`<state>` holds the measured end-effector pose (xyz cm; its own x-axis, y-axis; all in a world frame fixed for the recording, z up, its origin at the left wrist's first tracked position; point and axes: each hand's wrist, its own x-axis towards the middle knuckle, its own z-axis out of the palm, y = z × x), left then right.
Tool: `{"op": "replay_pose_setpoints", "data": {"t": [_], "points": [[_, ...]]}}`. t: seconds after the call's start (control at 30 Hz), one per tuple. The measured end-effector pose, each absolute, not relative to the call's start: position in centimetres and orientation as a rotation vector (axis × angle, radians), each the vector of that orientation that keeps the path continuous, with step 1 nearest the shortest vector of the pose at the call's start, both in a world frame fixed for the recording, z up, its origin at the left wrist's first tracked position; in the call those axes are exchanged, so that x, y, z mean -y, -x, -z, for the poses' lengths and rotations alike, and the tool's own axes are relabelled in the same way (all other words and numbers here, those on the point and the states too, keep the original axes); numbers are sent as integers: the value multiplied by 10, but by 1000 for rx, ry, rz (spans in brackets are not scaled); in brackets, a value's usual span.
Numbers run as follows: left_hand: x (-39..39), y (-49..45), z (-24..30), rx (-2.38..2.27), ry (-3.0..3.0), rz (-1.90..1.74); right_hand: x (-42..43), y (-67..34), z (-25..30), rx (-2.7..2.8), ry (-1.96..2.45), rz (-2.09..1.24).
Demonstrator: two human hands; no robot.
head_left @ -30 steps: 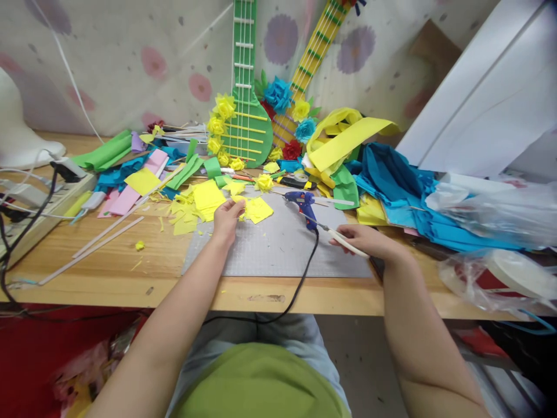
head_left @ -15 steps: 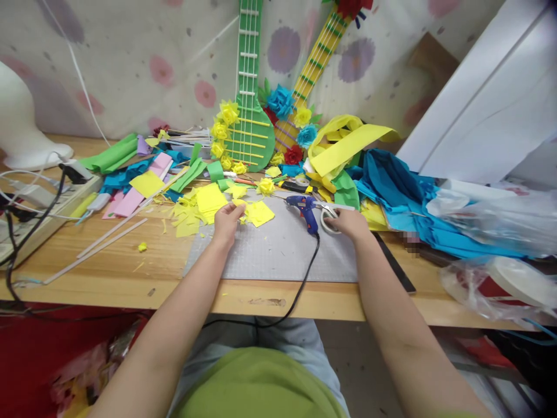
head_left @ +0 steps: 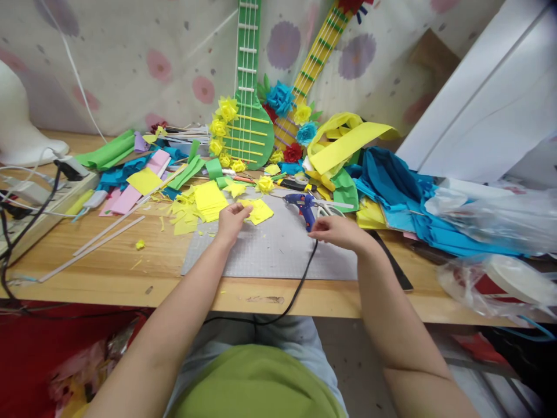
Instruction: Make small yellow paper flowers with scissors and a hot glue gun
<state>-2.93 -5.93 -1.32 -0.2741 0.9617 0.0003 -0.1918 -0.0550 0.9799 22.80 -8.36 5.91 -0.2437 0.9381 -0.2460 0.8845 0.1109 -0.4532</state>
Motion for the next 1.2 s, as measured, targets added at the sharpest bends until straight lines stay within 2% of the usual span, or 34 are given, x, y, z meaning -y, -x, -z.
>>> {"op": "replay_pose_setpoints", "data": {"t": [0.13,0.3,0.57,0.8,0.93,1.1,1.2], "points": [[61,28,19,-1302,-1159,-1439,69,-176,-48,2103,1451,-792],[63,28,20,-1363,-1479,-1386,44,-120,-19,1779,1159,-1110],[65,26,19,-1433,-1634,-1252,44,-114,-3,1535,1141,-1161],[52,54,-1,-1688,-1597,-1366,39,-120,14,1370,1366,-914],[42,45,-12,-2003,-1957,-915,36,-121,20,1493,1454,-798],[41,12,-18,-1943,-2338,-304,38,-120,22,1589,1494,-774],[42,9,-15,-1915,-2381,-143,38,-120,24,1632,1506,-746]]}}
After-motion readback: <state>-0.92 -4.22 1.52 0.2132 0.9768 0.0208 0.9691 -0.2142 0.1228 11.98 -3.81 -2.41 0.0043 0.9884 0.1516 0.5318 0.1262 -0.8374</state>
